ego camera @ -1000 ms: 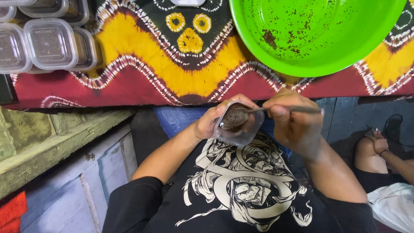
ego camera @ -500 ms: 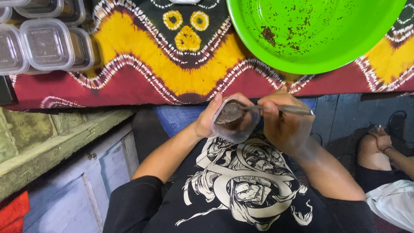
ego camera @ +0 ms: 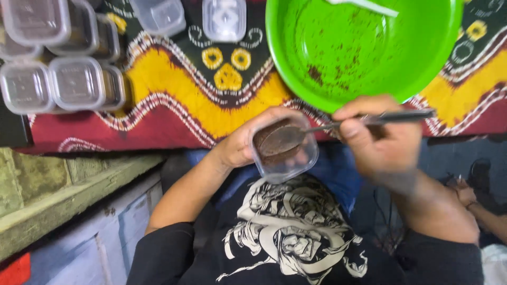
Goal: Filling small plastic containers with brown granules using a spoon from a larger bowl.
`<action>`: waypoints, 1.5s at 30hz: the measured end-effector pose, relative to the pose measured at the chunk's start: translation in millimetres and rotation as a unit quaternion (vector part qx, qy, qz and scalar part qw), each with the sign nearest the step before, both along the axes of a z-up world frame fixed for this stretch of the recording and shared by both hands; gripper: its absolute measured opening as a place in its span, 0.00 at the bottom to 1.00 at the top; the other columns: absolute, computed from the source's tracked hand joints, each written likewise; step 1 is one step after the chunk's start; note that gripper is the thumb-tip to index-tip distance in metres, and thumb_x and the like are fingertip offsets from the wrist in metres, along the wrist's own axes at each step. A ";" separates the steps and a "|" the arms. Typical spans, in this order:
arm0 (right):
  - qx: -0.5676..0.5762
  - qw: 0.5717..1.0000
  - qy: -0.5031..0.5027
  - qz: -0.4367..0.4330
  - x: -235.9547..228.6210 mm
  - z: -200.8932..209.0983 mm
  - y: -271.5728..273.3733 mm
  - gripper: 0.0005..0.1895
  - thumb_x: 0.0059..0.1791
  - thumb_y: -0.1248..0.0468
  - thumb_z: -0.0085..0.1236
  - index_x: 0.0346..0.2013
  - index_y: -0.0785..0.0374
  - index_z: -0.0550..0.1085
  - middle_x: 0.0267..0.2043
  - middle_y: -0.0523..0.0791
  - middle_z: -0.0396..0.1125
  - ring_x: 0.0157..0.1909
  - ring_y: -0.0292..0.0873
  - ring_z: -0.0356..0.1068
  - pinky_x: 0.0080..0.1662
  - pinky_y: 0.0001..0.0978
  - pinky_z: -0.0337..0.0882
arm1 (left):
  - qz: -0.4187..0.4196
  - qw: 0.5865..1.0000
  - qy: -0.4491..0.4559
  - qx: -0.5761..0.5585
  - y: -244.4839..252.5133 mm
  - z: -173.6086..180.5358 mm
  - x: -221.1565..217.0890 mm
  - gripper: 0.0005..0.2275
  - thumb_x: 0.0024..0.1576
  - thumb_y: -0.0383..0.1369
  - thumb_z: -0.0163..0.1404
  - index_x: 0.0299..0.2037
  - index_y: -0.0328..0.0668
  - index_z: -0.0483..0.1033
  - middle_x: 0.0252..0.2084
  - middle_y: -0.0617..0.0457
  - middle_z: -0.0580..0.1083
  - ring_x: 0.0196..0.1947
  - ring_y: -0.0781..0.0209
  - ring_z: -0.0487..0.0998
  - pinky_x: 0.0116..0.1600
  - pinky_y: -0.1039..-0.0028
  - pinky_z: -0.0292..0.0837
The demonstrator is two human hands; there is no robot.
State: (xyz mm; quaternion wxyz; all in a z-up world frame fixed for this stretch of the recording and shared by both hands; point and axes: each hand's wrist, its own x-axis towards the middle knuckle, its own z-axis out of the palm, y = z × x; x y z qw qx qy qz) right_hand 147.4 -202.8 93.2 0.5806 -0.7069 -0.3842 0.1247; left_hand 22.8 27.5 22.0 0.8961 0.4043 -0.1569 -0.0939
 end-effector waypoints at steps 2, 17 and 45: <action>0.030 0.999 0.026 0.015 18.7 16.5 8.2 0.11 0.58 0.65 0.48 0.44 0.73 0.71 0.35 0.52 0.70 0.33 0.43 0.72 0.35 0.28 0.73 | 0.031 0.999 -0.012 0.036 6.4 6.3 20.0 0.46 0.56 0.63 0.57 0.71 0.30 0.54 0.68 0.44 0.63 0.69 0.54 0.68 0.77 0.63 0.62; 0.070 0.994 -0.044 0.075 101.2 36.2 66.8 0.13 0.59 0.63 0.44 0.40 0.72 0.70 0.28 0.50 0.69 0.28 0.40 0.74 0.30 0.23 0.74 | -0.068 0.984 -0.088 -0.136 40.9 -14.1 89.4 0.37 0.54 0.37 0.68 0.69 0.38 0.57 0.65 0.29 0.68 0.64 0.35 0.74 0.74 0.43 0.66; -0.146 0.960 -0.216 0.098 90.7 49.6 51.3 0.05 0.54 0.66 0.59 0.38 0.63 0.80 0.31 0.39 0.77 0.28 0.33 0.75 0.27 0.24 0.67 | -0.203 0.973 -0.054 -0.092 51.6 -34.6 95.8 0.39 0.56 0.49 0.64 0.68 0.31 0.59 0.59 0.33 0.73 0.61 0.47 0.77 0.64 0.63 0.76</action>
